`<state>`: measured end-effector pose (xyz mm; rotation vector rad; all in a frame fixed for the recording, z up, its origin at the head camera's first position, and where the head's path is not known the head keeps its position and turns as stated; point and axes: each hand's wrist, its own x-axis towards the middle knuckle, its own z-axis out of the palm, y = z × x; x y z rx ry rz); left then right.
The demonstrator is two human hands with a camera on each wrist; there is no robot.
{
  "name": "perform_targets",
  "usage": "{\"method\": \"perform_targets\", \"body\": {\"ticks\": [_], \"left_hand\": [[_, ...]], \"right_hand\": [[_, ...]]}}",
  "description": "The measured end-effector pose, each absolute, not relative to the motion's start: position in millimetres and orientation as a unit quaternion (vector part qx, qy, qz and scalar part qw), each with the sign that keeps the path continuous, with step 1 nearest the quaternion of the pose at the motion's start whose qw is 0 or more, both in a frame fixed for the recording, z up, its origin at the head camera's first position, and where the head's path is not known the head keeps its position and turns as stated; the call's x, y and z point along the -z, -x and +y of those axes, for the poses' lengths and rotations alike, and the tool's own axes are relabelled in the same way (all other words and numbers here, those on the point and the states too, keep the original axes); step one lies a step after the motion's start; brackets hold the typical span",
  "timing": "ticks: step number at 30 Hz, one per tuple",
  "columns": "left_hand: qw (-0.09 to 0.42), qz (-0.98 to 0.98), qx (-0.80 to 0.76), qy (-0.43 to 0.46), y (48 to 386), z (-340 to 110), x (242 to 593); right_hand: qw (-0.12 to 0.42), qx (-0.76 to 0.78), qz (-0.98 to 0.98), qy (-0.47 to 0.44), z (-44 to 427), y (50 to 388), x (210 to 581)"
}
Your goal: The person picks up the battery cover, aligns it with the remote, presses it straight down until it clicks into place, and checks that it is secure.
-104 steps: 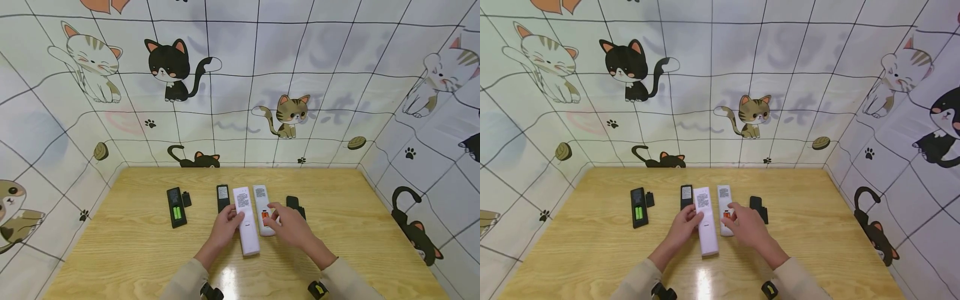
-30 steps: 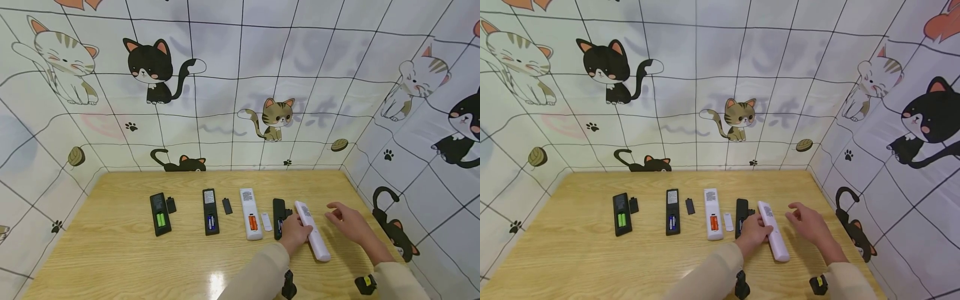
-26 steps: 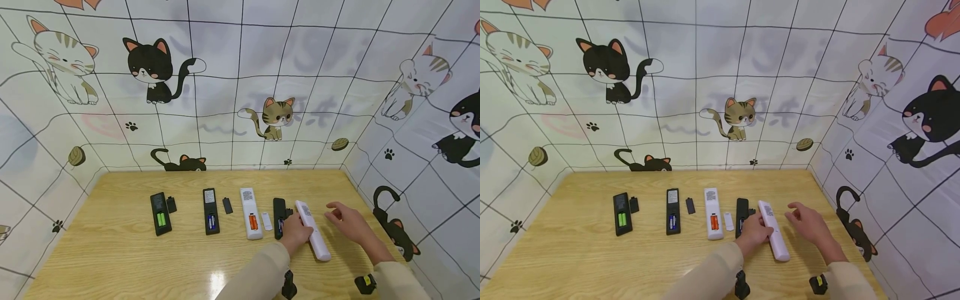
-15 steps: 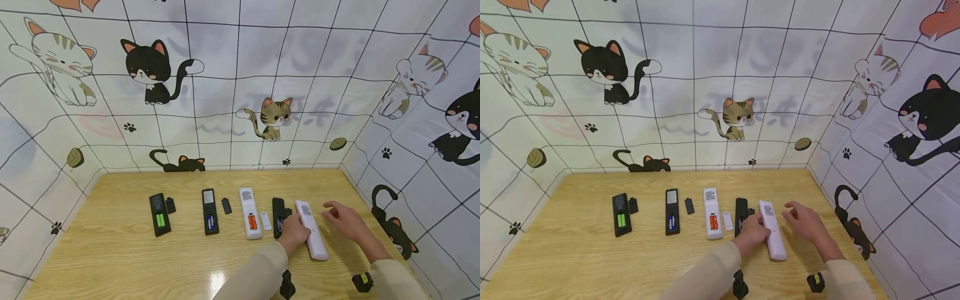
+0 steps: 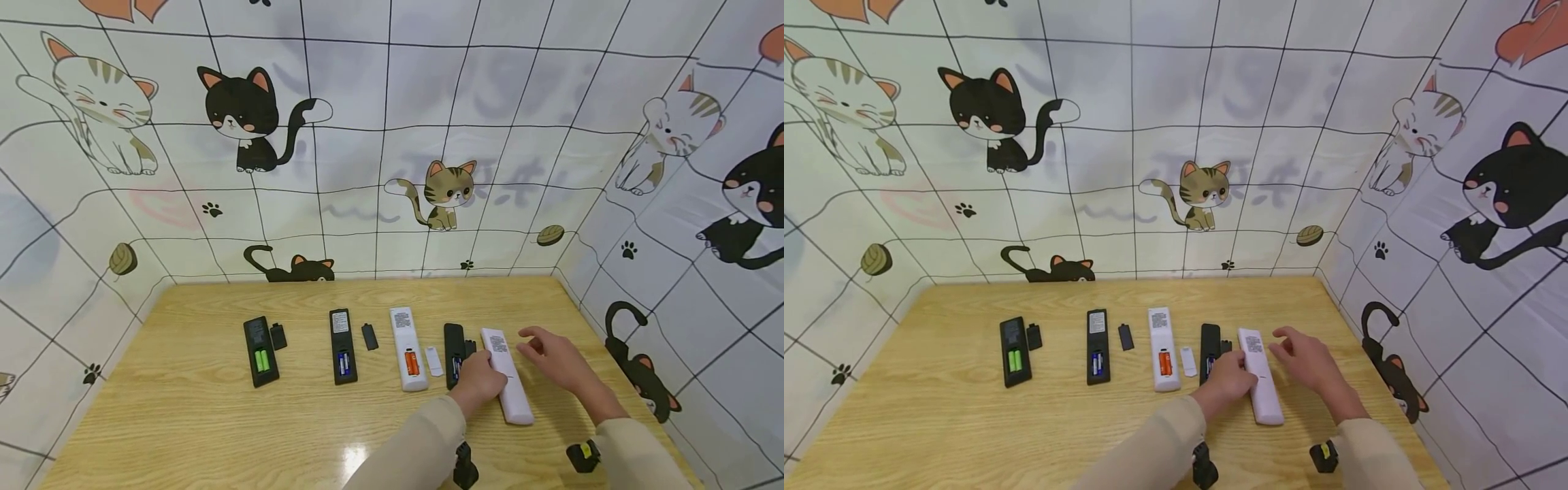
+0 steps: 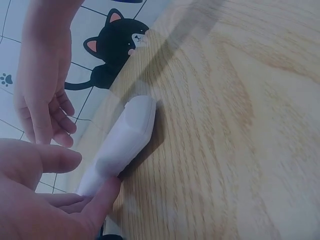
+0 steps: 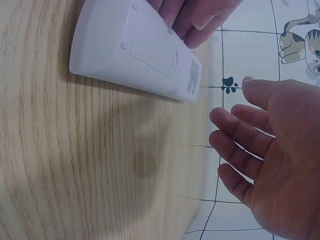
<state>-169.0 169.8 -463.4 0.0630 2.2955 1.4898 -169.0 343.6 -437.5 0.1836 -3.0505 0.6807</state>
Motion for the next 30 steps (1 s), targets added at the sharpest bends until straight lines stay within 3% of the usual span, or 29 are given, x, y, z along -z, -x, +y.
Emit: {"method": "perform_targets", "body": {"ticks": [17,30], "left_hand": [[0.177,0.807,-0.56,-0.065,171.2,154.7,452.3],[0.154,0.789,-0.593,-0.053,210.9,104.5,441.5]], "right_hand": [[0.019,-0.226,-0.971,-0.076,333.4,180.0,440.5],[0.022,-0.144,-0.986,-0.081,303.4,187.0,457.5]]}}
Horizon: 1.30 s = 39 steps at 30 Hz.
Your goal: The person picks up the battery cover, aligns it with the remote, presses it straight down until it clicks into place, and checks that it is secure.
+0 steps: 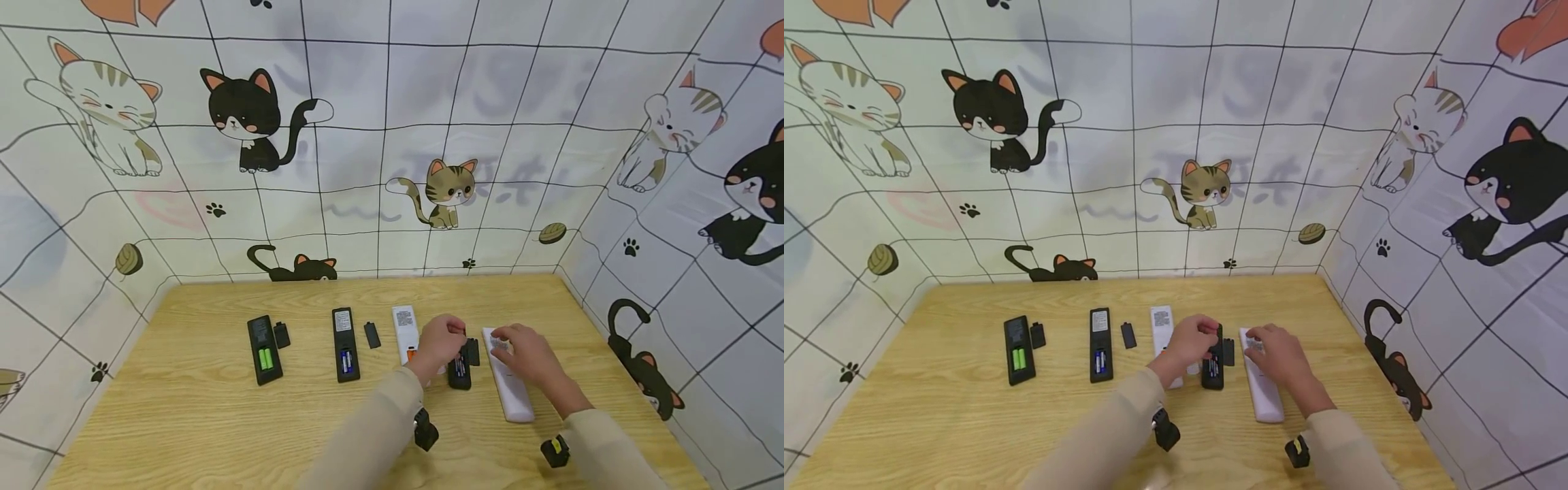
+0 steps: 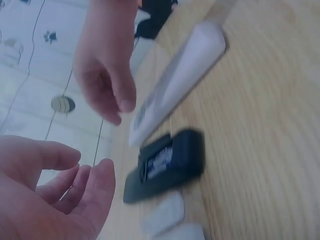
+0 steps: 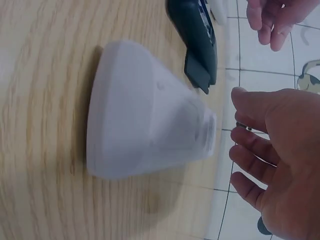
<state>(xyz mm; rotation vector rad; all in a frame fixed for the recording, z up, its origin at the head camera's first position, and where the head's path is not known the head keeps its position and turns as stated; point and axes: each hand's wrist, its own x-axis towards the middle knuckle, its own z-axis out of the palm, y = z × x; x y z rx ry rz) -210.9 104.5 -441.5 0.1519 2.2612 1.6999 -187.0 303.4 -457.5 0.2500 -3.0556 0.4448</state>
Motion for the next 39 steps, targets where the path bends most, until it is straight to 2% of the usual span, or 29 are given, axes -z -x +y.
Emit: {"method": "perform_targets", "body": {"ticks": [12,25,39], "left_hand": [[0.137,0.844,-0.516,-0.046,222.8,96.1,455.3],[0.103,0.91,-0.399,-0.051,221.4,115.2,460.0],[0.081,0.943,-0.321,-0.035,222.3,132.0,473.2]], "right_hand": [[0.045,-0.053,-0.991,-0.118,284.2,194.3,468.6],[0.033,-0.008,-0.994,-0.1,270.7,197.6,472.3],[0.052,0.008,-0.994,-0.095,269.5,202.6,485.8]]}}
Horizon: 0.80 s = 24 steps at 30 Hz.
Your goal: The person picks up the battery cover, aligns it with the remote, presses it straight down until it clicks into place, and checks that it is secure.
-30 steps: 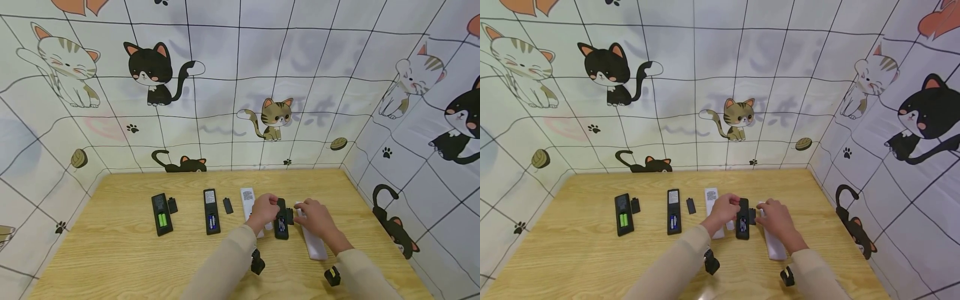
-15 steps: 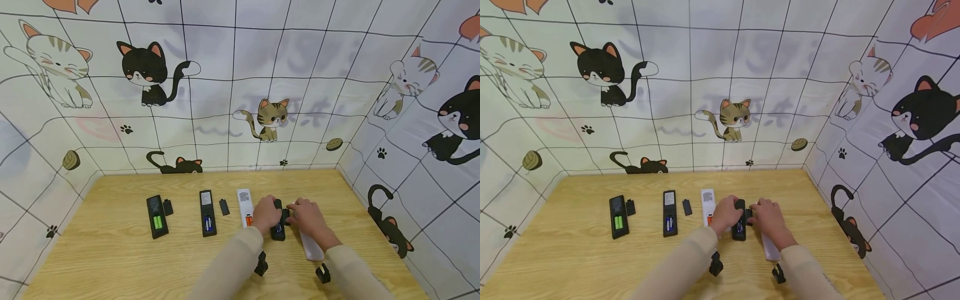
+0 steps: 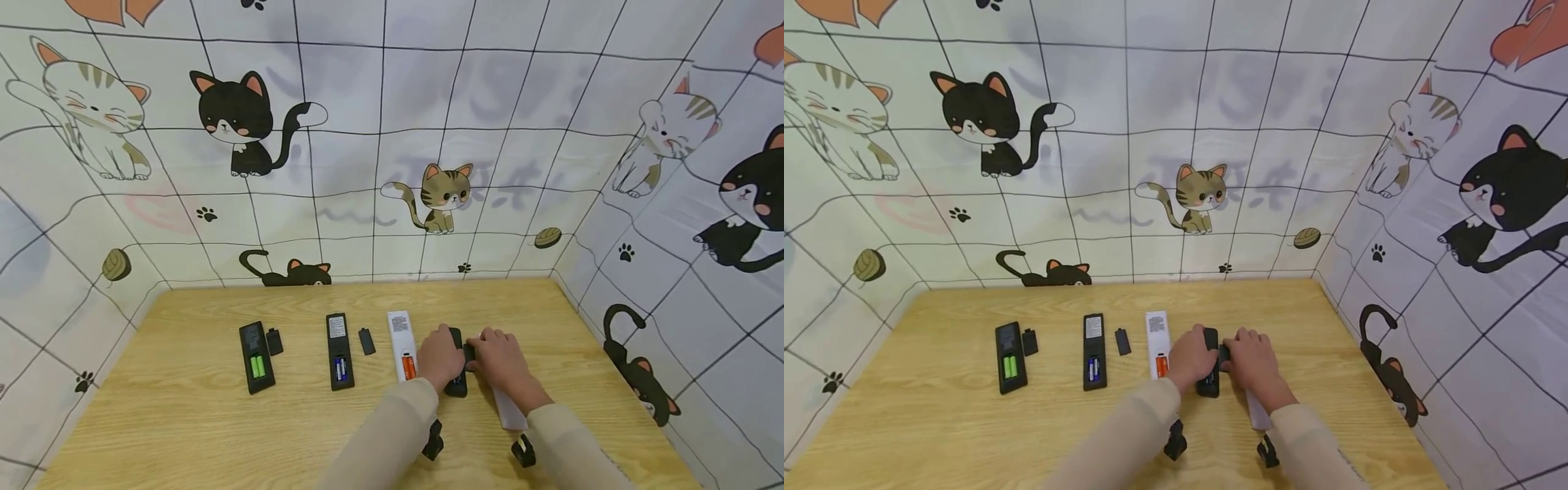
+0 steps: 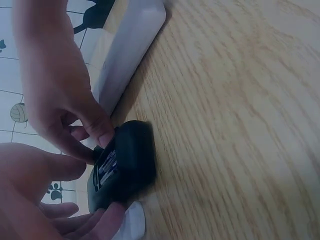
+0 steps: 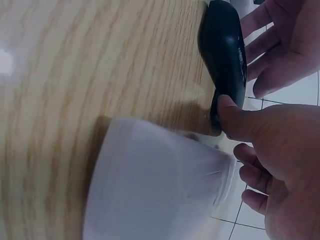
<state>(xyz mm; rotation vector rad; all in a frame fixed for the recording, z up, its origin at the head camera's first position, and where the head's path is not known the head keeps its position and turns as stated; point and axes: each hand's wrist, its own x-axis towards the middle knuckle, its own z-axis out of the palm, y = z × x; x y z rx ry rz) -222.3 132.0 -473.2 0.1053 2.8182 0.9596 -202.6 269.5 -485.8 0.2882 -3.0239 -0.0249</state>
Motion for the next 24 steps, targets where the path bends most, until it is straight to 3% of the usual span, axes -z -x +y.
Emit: {"method": "perform_targets", "body": {"ticks": [24], "left_hand": [[0.041,0.952,-0.303,0.0,224.8,141.9,479.3]], "right_hand": [[0.094,-0.067,-0.991,-0.073,269.1,193.5,470.3]]}}
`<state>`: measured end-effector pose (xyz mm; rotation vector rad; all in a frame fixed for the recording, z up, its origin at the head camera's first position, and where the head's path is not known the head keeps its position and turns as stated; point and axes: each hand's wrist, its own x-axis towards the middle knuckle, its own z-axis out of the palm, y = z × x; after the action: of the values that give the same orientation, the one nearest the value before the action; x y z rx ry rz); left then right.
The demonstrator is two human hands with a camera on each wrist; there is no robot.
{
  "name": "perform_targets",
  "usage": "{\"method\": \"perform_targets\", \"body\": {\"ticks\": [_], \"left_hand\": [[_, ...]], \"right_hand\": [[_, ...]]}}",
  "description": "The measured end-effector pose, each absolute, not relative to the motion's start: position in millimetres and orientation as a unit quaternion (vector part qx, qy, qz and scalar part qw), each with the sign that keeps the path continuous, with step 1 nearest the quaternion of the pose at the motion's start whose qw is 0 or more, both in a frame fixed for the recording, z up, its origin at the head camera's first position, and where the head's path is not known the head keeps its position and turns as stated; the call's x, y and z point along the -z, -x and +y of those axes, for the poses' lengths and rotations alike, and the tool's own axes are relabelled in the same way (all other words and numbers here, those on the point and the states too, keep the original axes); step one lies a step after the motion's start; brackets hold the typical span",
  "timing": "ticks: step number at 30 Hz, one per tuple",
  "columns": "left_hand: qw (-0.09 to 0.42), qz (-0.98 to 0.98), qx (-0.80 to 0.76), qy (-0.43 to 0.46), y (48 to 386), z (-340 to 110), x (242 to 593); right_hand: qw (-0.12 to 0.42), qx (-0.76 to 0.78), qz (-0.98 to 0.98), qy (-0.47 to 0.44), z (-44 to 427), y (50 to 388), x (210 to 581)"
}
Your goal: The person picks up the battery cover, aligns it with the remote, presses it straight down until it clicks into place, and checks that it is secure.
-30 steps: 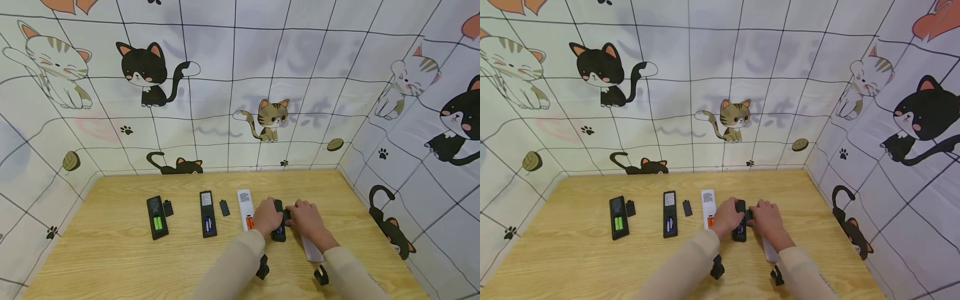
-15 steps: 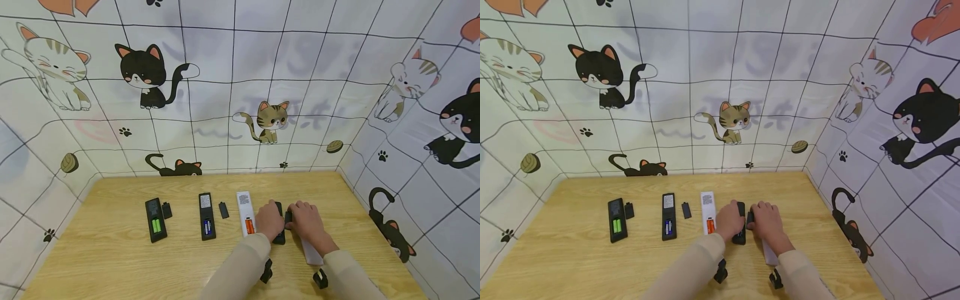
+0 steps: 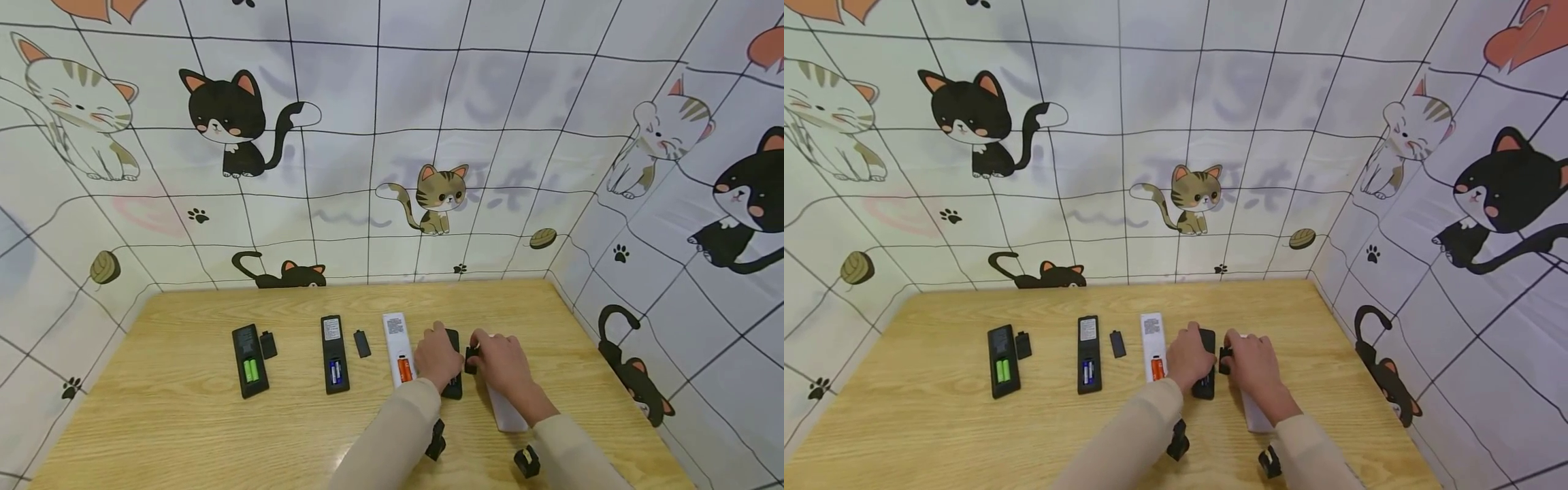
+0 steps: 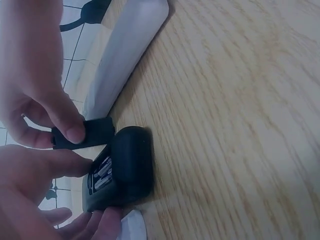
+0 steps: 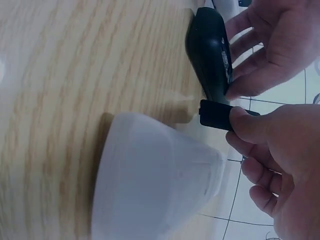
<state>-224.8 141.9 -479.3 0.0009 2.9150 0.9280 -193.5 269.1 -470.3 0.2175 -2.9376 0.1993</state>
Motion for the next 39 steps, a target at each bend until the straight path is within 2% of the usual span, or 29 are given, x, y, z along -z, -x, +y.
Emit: {"method": "perform_targets", "body": {"ticks": [5,11,22,27,33,39], "left_hand": [[0.046,0.952,-0.302,-0.003,223.1,142.9,476.8],[0.028,0.958,-0.286,-0.011,221.7,146.0,478.8],[0.013,0.95,-0.31,-0.021,224.3,145.3,481.3],[0.032,0.934,-0.356,-0.011,225.4,142.2,480.7],[0.068,0.923,-0.38,0.001,226.9,138.9,479.6],[0.072,0.91,-0.409,-0.015,227.1,133.3,475.6]], "right_hand": [[0.126,-0.067,-0.986,-0.083,273.1,190.1,466.7],[0.143,-0.069,-0.983,-0.088,277.5,187.5,468.3],[0.132,-0.066,-0.986,-0.082,280.5,182.8,458.1],[0.145,-0.067,-0.983,-0.086,281.4,181.3,452.3],[0.13,-0.067,-0.987,-0.074,283.1,180.8,449.3],[0.131,-0.067,-0.986,-0.073,284.7,180.3,448.0]]}}
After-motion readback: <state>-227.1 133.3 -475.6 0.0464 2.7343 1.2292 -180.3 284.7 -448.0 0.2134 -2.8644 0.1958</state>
